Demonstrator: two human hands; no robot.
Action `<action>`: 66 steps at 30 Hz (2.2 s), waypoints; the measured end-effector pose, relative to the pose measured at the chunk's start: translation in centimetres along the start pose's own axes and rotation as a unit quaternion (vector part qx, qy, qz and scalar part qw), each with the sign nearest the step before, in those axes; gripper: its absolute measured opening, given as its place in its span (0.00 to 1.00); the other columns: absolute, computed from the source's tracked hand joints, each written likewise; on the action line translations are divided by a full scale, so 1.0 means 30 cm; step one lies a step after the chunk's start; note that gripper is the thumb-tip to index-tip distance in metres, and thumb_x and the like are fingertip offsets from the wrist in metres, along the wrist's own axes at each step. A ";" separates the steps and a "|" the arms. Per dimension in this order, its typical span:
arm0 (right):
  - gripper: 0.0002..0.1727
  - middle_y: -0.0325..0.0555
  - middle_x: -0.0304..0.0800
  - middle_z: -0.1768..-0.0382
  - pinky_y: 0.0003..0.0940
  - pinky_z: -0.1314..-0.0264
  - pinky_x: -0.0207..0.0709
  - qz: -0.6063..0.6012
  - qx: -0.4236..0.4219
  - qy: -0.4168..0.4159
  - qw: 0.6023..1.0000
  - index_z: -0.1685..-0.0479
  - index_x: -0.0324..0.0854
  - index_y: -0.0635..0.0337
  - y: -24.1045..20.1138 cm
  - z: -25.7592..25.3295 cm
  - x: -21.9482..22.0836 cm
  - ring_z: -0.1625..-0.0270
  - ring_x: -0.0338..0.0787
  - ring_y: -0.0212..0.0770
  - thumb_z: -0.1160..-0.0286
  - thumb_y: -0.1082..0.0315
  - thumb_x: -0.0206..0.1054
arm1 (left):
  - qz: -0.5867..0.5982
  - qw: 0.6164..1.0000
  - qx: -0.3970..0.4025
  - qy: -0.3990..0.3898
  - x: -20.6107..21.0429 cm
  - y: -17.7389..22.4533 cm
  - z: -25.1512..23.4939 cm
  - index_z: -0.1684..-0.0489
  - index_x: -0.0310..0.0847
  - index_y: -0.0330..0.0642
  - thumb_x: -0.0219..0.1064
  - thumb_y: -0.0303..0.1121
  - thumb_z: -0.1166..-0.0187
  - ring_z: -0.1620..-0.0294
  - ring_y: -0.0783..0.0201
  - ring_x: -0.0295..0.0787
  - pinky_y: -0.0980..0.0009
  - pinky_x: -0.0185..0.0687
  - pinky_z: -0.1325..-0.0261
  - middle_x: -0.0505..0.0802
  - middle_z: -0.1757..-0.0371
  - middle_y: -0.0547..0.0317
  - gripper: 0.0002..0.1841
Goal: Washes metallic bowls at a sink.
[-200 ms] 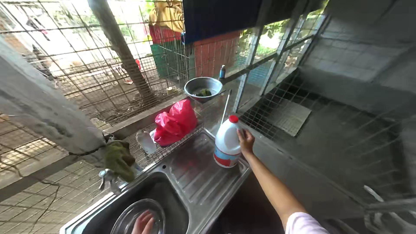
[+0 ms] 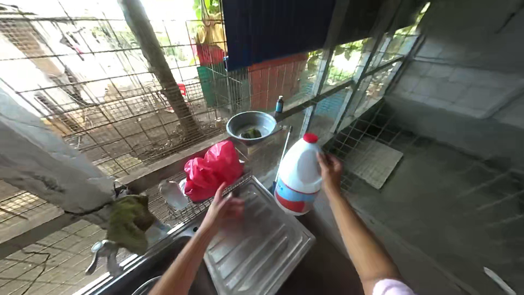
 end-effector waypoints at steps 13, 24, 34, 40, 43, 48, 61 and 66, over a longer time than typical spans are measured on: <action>0.19 0.41 0.87 0.66 0.29 0.58 0.82 -0.018 -0.191 0.000 0.981 0.53 0.85 0.69 -0.336 -0.737 0.218 0.67 0.84 0.27 0.19 0.57 0.69 | 0.002 0.973 -0.032 0.229 0.025 0.129 -0.695 0.20 0.64 0.36 0.55 0.29 0.12 0.59 0.50 0.91 0.55 0.90 0.56 0.87 0.46 0.34 0.22; 0.25 0.60 0.93 0.48 0.43 0.32 0.79 0.031 -0.182 -0.107 0.977 0.41 0.86 0.71 -0.190 -0.820 0.793 0.43 0.91 0.49 0.16 0.53 0.65 | 0.013 0.952 -0.245 0.181 0.010 -0.368 0.045 0.22 0.63 0.36 0.50 0.25 0.10 0.72 0.60 0.90 0.63 0.90 0.66 0.90 0.62 0.47 0.19; 0.39 0.76 0.57 0.14 0.43 0.06 0.52 0.106 -0.273 -0.144 0.945 0.13 0.54 0.79 -0.095 -0.355 0.708 0.10 0.59 0.64 0.12 0.57 0.58 | 0.107 0.925 -0.278 0.237 -0.080 -0.767 0.227 0.04 0.31 0.50 0.53 0.35 0.06 0.46 0.48 0.92 0.53 0.87 0.44 0.84 0.33 0.32 0.37; 0.41 0.71 0.59 0.12 0.56 0.10 0.60 0.238 0.011 -0.719 0.653 0.12 0.64 0.64 0.491 0.784 0.733 0.11 0.63 0.64 0.21 0.52 0.71 | -0.424 0.815 0.169 0.357 -0.334 -0.042 0.534 0.36 0.84 0.28 0.63 0.30 0.20 0.23 0.43 0.80 0.49 0.73 0.19 0.85 0.29 0.34 0.19; 0.32 0.71 0.57 0.12 0.56 0.11 0.60 0.324 0.003 -0.729 0.603 0.16 0.71 0.62 0.576 0.962 0.710 0.11 0.64 0.66 0.23 0.69 0.69 | -0.552 0.682 0.229 0.422 -0.503 0.250 0.681 0.40 0.85 0.29 0.63 0.38 0.19 0.16 0.24 0.63 0.36 0.53 0.15 0.80 0.25 0.25 0.20; 0.16 0.71 0.86 0.35 0.58 0.21 0.72 0.340 0.006 -0.646 0.683 0.41 0.86 0.74 0.443 0.849 0.774 0.28 0.83 0.65 0.22 0.78 0.60 | -0.509 0.776 0.235 0.290 -0.806 0.263 0.574 0.42 0.87 0.29 0.69 0.31 0.23 0.18 0.27 0.69 0.39 0.58 0.14 0.83 0.27 0.28 0.17; 0.16 0.69 0.82 0.29 0.55 0.17 0.69 0.389 0.004 -0.641 0.662 0.39 0.87 0.70 0.546 0.982 0.782 0.24 0.80 0.64 0.23 0.76 0.66 | -0.404 0.825 0.188 0.346 -0.784 0.179 0.478 0.56 0.85 0.22 0.51 0.14 0.22 0.39 0.35 0.84 0.44 0.74 0.31 0.90 0.51 0.30 0.13; 0.19 0.75 0.86 0.37 0.54 0.20 0.71 0.313 0.071 -0.479 0.817 0.40 0.83 0.79 0.535 0.800 0.729 0.29 0.85 0.65 0.21 0.70 0.69 | -0.401 0.822 0.199 0.353 -0.785 0.181 0.483 0.56 0.85 0.22 0.52 0.13 0.23 0.40 0.35 0.85 0.45 0.75 0.32 0.90 0.51 0.30 0.13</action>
Point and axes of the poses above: each hand's wrist, its own z-axis away from the middle knuckle, its own x-axis out of the palm, y = z × x, the point moved 9 cm from there along -z, towards the middle knuckle
